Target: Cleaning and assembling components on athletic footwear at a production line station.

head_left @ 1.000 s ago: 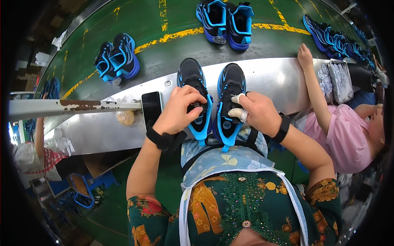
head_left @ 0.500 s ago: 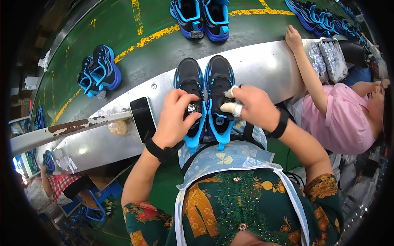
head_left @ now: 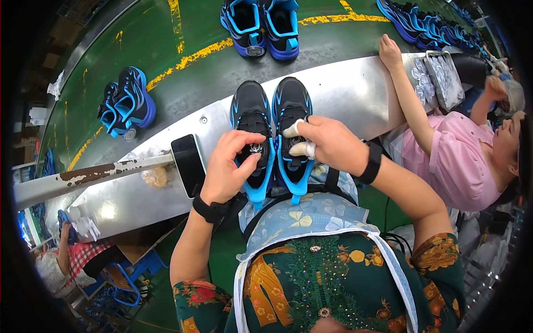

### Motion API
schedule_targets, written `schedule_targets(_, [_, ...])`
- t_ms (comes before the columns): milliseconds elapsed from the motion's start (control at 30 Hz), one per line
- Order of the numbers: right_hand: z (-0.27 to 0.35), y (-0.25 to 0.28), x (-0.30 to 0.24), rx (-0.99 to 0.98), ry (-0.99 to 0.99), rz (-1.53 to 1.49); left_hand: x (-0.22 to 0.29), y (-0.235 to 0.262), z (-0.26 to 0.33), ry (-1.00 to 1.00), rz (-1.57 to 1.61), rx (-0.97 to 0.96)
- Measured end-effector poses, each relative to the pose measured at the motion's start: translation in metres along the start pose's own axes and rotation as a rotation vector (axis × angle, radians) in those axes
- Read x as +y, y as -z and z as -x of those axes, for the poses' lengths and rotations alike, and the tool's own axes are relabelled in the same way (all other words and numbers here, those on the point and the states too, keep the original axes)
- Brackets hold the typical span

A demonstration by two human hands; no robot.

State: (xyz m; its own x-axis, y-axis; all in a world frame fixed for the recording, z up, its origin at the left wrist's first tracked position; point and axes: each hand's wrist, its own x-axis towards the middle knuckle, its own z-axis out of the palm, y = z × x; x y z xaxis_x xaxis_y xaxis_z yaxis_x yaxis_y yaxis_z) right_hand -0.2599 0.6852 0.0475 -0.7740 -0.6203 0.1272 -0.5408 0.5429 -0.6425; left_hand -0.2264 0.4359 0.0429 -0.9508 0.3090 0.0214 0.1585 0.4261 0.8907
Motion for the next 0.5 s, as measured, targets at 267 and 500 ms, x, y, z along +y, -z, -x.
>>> schedule_targets(267, [0.001, 0.012, 0.007, -0.048, -0.06, 0.083, 0.007, -0.011, -0.005, 0.131, -0.063, 0.058])
schedule_targets(500, [0.007, 0.009, 0.004, 0.15, -0.009, 0.263, 0.002, -0.011, -0.01, 0.01, 0.106, -0.007])
